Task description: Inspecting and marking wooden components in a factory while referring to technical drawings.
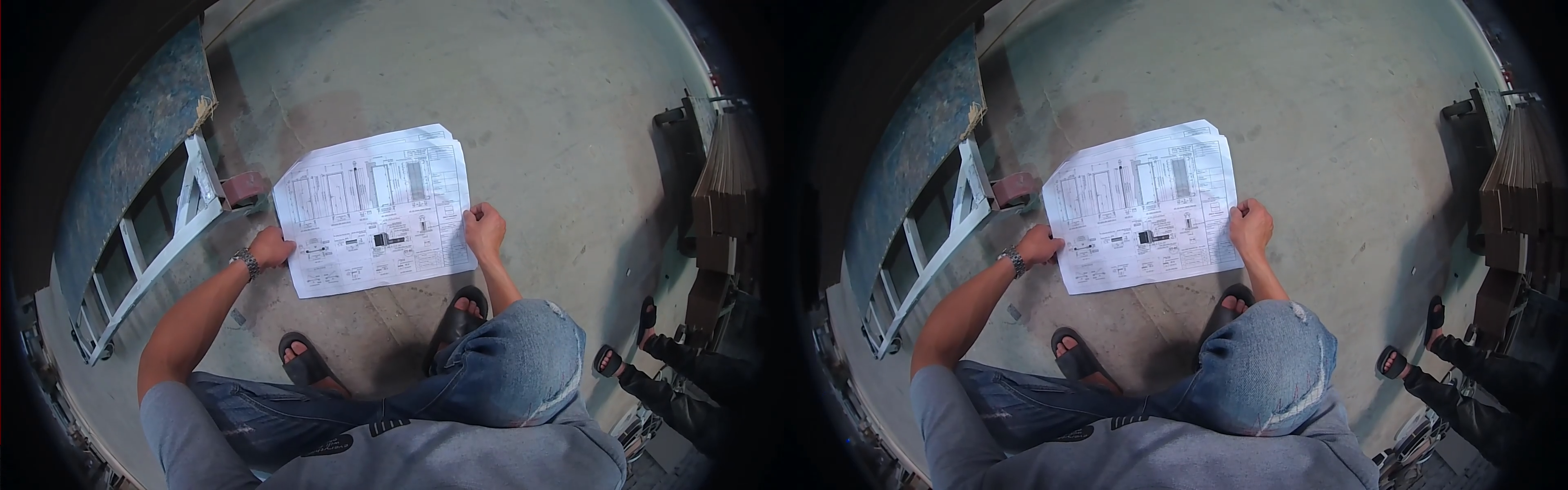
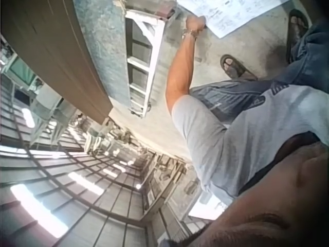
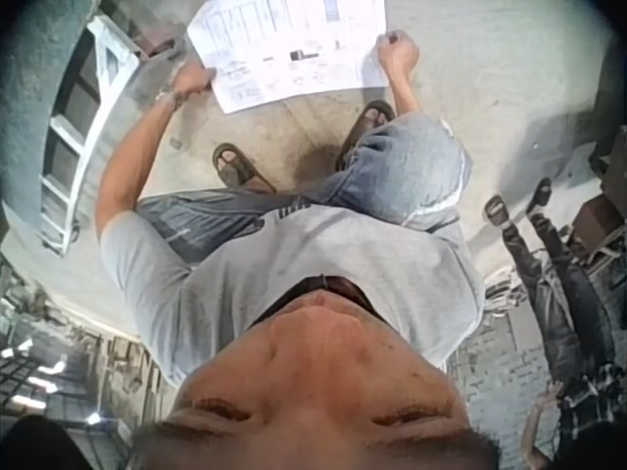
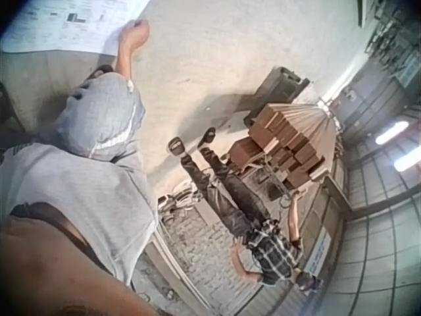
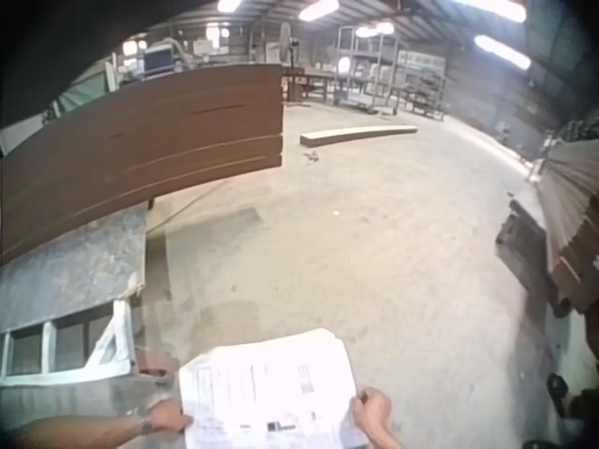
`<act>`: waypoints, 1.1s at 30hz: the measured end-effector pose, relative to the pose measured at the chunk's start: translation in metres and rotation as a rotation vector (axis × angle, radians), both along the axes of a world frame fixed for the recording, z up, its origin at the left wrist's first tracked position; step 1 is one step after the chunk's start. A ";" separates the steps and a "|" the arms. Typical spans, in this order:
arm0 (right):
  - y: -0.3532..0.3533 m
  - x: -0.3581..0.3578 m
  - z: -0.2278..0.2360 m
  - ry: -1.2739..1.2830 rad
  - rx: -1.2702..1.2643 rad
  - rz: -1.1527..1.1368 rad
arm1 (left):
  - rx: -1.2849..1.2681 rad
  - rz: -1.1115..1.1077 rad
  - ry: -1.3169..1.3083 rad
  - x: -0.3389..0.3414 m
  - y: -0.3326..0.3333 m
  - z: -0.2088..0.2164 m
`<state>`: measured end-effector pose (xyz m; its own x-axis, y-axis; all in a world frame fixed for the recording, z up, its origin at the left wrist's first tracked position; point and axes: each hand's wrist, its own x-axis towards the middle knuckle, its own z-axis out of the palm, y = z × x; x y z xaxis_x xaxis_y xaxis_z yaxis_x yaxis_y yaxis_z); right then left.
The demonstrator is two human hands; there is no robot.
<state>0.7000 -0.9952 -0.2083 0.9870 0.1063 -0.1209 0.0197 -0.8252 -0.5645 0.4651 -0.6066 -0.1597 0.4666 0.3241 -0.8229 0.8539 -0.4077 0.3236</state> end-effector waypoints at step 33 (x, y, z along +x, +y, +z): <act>0.002 0.001 0.001 -0.037 0.003 0.018 | 0.032 -0.058 -0.010 0.004 0.001 0.002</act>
<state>0.7011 -0.9937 -0.2073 0.9886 0.1247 -0.0840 0.0557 -0.8227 -0.5658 0.4688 -0.6052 -0.1578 0.4933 0.3229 -0.8077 0.8255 -0.4666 0.3176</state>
